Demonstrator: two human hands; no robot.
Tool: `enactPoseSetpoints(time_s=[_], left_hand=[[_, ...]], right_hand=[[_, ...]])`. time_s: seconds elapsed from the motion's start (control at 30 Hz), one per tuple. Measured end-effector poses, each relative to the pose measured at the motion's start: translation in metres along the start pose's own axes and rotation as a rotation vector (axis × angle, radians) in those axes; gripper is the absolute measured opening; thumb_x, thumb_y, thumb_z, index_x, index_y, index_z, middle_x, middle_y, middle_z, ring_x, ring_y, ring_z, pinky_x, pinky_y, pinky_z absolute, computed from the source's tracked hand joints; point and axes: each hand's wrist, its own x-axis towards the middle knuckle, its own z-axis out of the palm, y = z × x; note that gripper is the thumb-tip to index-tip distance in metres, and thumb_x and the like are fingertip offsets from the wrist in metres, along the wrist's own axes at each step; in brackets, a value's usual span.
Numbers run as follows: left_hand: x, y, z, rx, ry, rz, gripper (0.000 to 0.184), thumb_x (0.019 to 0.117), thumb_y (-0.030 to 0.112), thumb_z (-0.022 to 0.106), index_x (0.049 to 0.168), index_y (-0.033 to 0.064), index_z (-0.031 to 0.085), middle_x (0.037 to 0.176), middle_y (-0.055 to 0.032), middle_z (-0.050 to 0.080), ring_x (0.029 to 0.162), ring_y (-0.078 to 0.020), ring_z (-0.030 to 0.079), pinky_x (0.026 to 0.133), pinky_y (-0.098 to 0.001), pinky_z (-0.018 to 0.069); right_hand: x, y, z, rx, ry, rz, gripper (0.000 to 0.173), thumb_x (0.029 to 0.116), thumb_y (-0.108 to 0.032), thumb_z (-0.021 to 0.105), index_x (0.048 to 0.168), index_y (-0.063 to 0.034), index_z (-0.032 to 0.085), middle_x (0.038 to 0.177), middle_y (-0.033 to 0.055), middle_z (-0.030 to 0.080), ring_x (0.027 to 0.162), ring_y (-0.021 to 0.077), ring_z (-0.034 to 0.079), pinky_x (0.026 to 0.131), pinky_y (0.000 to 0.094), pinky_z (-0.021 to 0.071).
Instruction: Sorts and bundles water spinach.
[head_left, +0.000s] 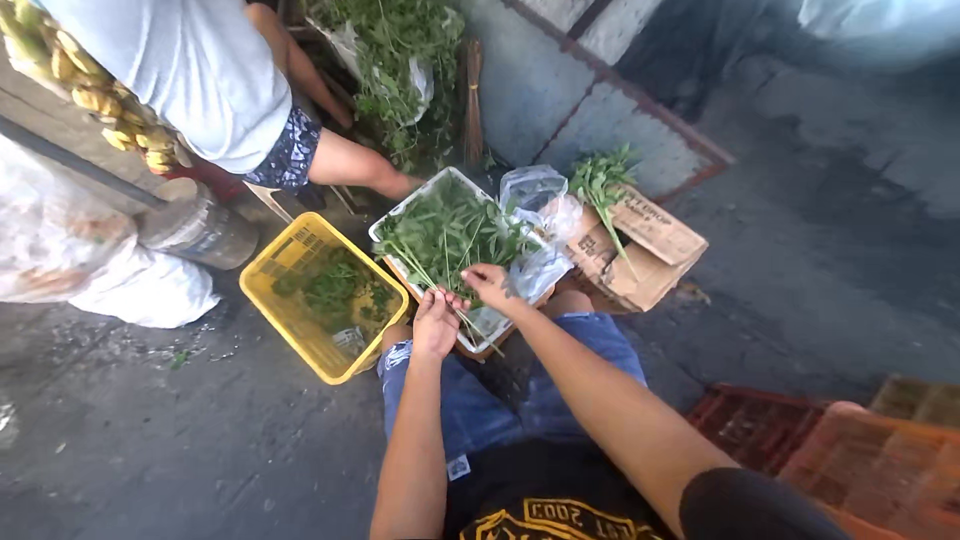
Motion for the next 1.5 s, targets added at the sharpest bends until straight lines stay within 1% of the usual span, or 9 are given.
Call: enactPoseSetpoints(time_s=[0.17, 0.33, 0.53, 0.67, 0.93, 1.13, 1.23, 1.33, 1.5], left_hand=[[-0.003, 0.012, -0.016, -0.267, -0.201, 0.091, 0.007, 0.1003, 0.015, 0.062, 0.107, 0.0154, 0.062, 0.083, -0.0026, 0.063, 0.069, -0.0158, 0.062, 0.064, -0.0317, 0.0546], [-0.009, 0.007, -0.032, -0.088, 0.013, -0.028, 0.019, 0.1087, 0.02, 0.036, 0.109, 0.0161, 0.055, 0.075, 0.002, 0.058, 0.062, -0.0108, 0.057, 0.059, -0.0274, 0.0521], [0.002, 0.012, -0.027, 0.063, 0.088, -0.24, 0.03, 0.1117, 0.025, 0.028, 0.108, 0.0126, 0.055, 0.077, -0.0002, 0.059, 0.063, -0.0109, 0.058, 0.059, -0.0264, 0.0518], [0.01, 0.012, -0.023, 0.186, 0.083, -0.266, 0.034, 0.1116, 0.024, 0.027, 0.108, 0.0115, 0.059, 0.077, 0.0032, 0.06, 0.062, -0.0062, 0.053, 0.058, -0.0236, 0.0483], [0.021, 0.016, -0.036, -0.038, 0.082, -0.139, 0.026, 0.1097, 0.017, 0.035, 0.114, 0.0105, 0.06, 0.084, -0.0024, 0.063, 0.07, -0.0129, 0.061, 0.066, -0.0295, 0.0546], [0.007, 0.013, -0.025, -0.156, 0.014, -0.032, 0.021, 0.1066, 0.011, 0.043, 0.116, 0.0089, 0.061, 0.09, -0.0052, 0.065, 0.074, -0.0161, 0.064, 0.07, -0.0321, 0.0569], [-0.002, 0.008, 0.001, -0.042, 0.097, -0.007, 0.021, 0.1089, 0.01, 0.038, 0.117, 0.0092, 0.057, 0.086, -0.0032, 0.063, 0.069, -0.014, 0.062, 0.065, -0.03, 0.0564], [-0.01, 0.01, 0.037, 0.08, 0.079, 0.054, 0.021, 0.11, 0.011, 0.037, 0.12, 0.0087, 0.055, 0.088, -0.0027, 0.063, 0.069, -0.013, 0.063, 0.064, -0.0292, 0.0567], [-0.026, 0.001, 0.088, 0.14, 0.043, 0.1, 0.019, 0.1106, 0.009, 0.036, 0.118, 0.0028, 0.053, 0.1, -0.0118, 0.067, 0.084, -0.0232, 0.069, 0.077, -0.0423, 0.0609]], right_hand=[[0.027, 0.047, 0.007, 0.016, 0.087, 0.104, 0.031, 0.1038, -0.03, 0.057, 0.114, -0.0049, 0.073, 0.104, 0.0118, 0.074, 0.096, 0.0204, 0.071, 0.092, 0.0424, 0.0573], [0.052, 0.066, 0.043, -0.043, 0.049, 0.136, 0.03, 0.101, -0.03, 0.062, 0.114, -0.0061, 0.074, 0.109, 0.0124, 0.074, 0.102, 0.0232, 0.071, 0.097, 0.0465, 0.0564], [0.11, 0.038, 0.063, -0.128, 0.015, 0.458, 0.044, 0.099, -0.036, 0.065, 0.132, -0.0075, 0.066, 0.127, 0.0195, 0.068, 0.121, 0.0357, 0.064, 0.105, 0.0575, 0.0496], [0.139, 0.031, 0.074, -0.163, -0.053, 0.551, 0.04, 0.098, -0.034, 0.065, 0.127, -0.0065, 0.069, 0.127, 0.0242, 0.067, 0.12, 0.0403, 0.064, 0.101, 0.0623, 0.0503], [0.118, 0.026, 0.057, 0.128, 0.22, 0.093, 0.027, 0.1057, -0.019, 0.054, 0.124, -0.0001, 0.062, 0.112, 0.0191, 0.07, 0.103, 0.0309, 0.07, 0.095, 0.0527, 0.057], [0.079, -0.05, -0.015, 0.372, 0.442, -0.175, 0.033, 0.11, -0.02, 0.042, 0.131, 0.0031, 0.05, 0.09, 0.0152, 0.065, 0.07, 0.0239, 0.068, 0.064, 0.044, 0.0618], [0.042, -0.091, -0.049, 0.238, 0.436, -0.31, 0.033, 0.1076, -0.018, 0.044, 0.13, 0.0027, 0.057, 0.1, 0.0143, 0.065, 0.079, 0.0178, 0.064, 0.073, 0.0369, 0.0571], [-0.006, -0.129, -0.059, 0.165, 0.36, -0.324, 0.032, 0.1055, -0.014, 0.049, 0.134, -0.0024, 0.059, 0.106, 0.0154, 0.066, 0.085, 0.0212, 0.065, 0.078, 0.0415, 0.0568], [-0.067, -0.124, -0.048, 0.104, 0.375, -0.397, 0.024, 0.1017, -0.013, 0.06, 0.123, -0.0094, 0.068, 0.099, 0.0103, 0.07, 0.074, 0.0201, 0.069, 0.067, 0.0405, 0.0618]])
